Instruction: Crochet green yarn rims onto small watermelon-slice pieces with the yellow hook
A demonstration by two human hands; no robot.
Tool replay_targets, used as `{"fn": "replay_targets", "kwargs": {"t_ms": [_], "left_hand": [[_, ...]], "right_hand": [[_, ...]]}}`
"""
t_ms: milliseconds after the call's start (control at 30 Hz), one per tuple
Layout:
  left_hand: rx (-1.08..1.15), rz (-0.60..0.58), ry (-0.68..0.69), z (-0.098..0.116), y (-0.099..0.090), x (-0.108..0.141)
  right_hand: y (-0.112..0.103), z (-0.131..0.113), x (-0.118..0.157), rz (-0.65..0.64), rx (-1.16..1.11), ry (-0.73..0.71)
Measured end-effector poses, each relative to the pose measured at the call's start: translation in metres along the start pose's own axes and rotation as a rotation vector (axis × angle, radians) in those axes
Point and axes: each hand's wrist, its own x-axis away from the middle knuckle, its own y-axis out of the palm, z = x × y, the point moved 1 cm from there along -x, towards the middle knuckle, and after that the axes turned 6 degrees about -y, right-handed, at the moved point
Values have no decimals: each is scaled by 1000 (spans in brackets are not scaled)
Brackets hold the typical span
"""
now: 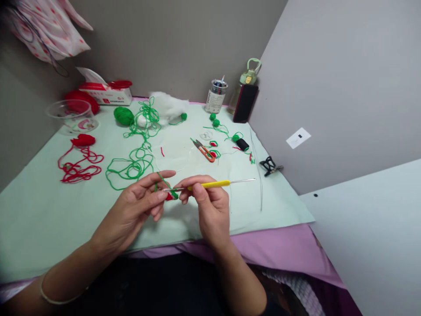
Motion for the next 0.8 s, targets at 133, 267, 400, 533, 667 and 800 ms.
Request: {"fn": "replay_targets", "kwargs": {"t_ms": [133,267,400,533,667,800], "left_hand": [[-53,19,26,0,-3,1],[-155,68,104,-3,-5,1],[-190,153,165,-7,-2,2],[37,69,10,-5,2,3],[233,-46,-196,4,0,2],[178,-26,-117,7,1,0]], "right_hand": [[-2,-4,3,-39,79,-66],[-1,-13,7,-122,377,-263],[4,-13,13,-277,729,-533],[8,-4,18,-256,1003,-758],[6,-5,12,-32,599,-500],[8,-6,5,22,224,-191]]}}
